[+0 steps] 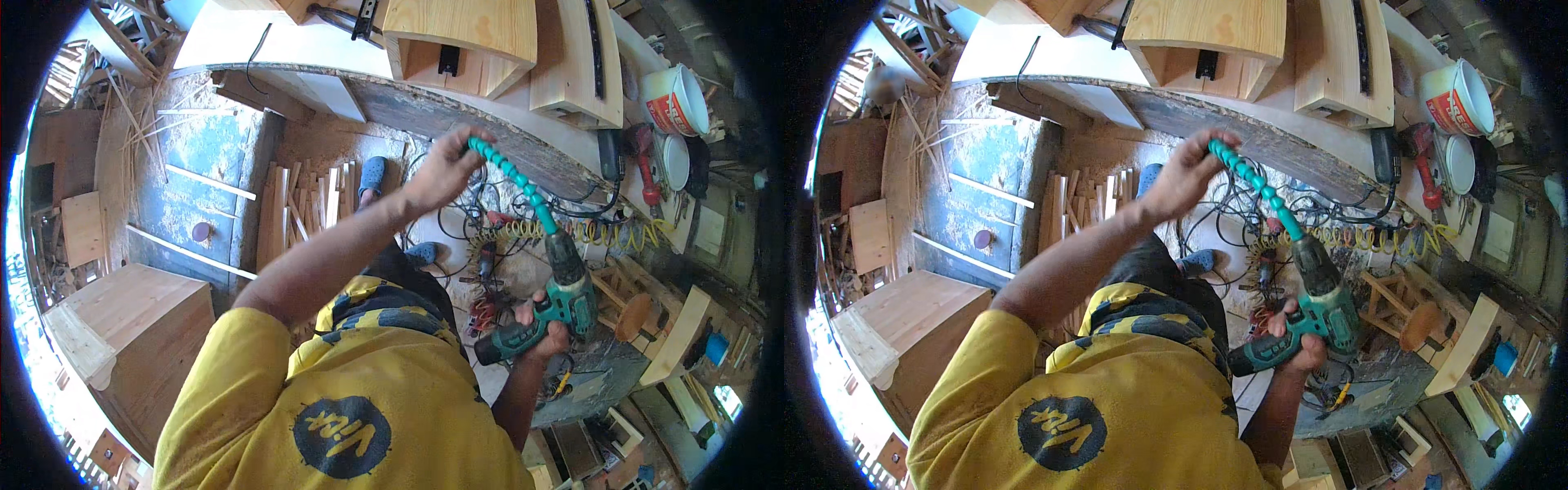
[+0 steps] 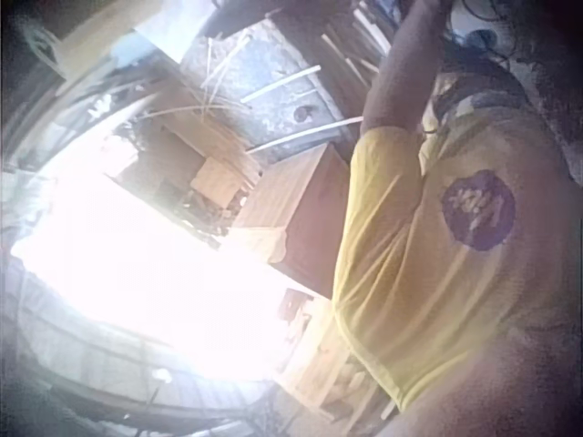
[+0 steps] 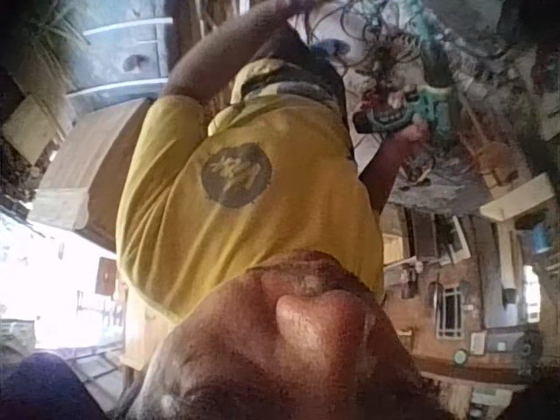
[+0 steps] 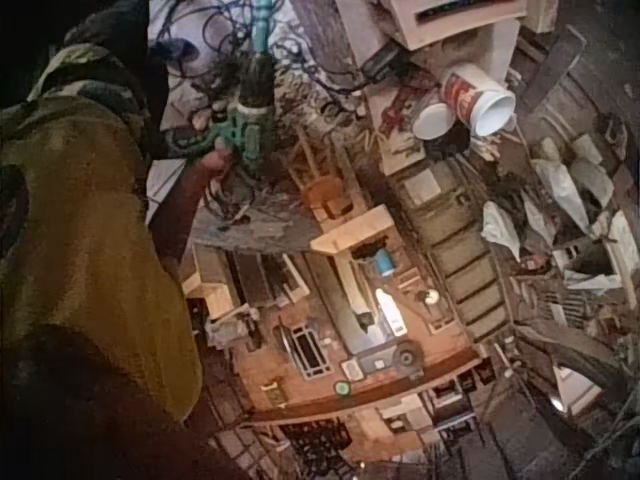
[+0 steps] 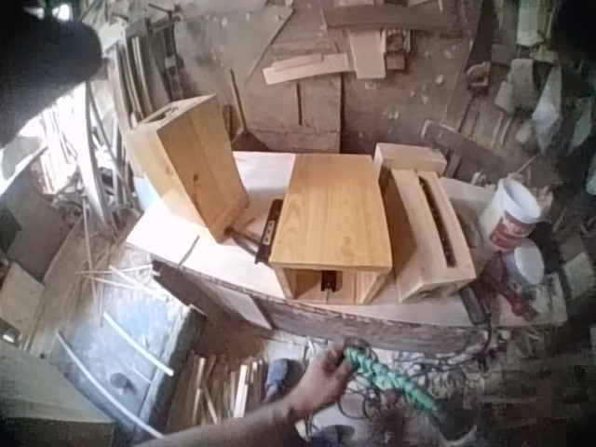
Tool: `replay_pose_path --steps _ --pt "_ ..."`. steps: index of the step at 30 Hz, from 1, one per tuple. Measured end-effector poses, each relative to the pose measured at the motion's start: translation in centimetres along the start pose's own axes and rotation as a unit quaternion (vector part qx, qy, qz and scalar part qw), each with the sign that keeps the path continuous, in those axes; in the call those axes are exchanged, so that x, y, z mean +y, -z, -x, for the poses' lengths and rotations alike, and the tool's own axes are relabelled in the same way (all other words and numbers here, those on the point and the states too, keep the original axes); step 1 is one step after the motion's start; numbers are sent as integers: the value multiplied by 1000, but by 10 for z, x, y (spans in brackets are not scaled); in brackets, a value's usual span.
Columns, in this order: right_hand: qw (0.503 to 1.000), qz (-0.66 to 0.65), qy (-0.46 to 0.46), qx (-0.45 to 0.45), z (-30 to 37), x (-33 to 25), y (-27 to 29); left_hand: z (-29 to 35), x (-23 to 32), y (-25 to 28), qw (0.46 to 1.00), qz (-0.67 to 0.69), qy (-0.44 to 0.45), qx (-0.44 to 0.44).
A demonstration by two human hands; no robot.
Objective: Assemble small wooden boxes by drilling screws into the wooden panels.
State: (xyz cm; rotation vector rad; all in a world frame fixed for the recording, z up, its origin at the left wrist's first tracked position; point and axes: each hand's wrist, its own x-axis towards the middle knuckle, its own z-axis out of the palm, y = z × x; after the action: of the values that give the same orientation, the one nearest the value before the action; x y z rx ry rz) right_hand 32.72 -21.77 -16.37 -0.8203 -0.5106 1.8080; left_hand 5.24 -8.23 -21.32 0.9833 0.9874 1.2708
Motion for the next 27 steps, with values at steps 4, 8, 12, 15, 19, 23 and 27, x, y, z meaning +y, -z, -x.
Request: replay_pose_path --steps 4,8,12,15,19,23,27 --pt "999 18 -23 -17 -33 10 -9 -50 25 44 847 -508 -156 -19" --pt "998 52 5 -28 -76 13 -45 -85 25 71 861 -445 -239 54" --pt "998 52 34 -32 -116 11 -49 -107 29 77 881 -457 -110 41" --pt "994 86 55 -45 -140 7 -62 -131 6 93 934 -297 -186 68" --pt "994 76 38 -73 -156 9 -65 -167 -35 137 778 -592 -198 71" --pt "997 29 20 -66 -157 11 -49 -161 -27 100 923 -345 -130 107" --pt "996 23 25 -79 -163 14 -52 -159 -23 99 934 -314 -131 109"
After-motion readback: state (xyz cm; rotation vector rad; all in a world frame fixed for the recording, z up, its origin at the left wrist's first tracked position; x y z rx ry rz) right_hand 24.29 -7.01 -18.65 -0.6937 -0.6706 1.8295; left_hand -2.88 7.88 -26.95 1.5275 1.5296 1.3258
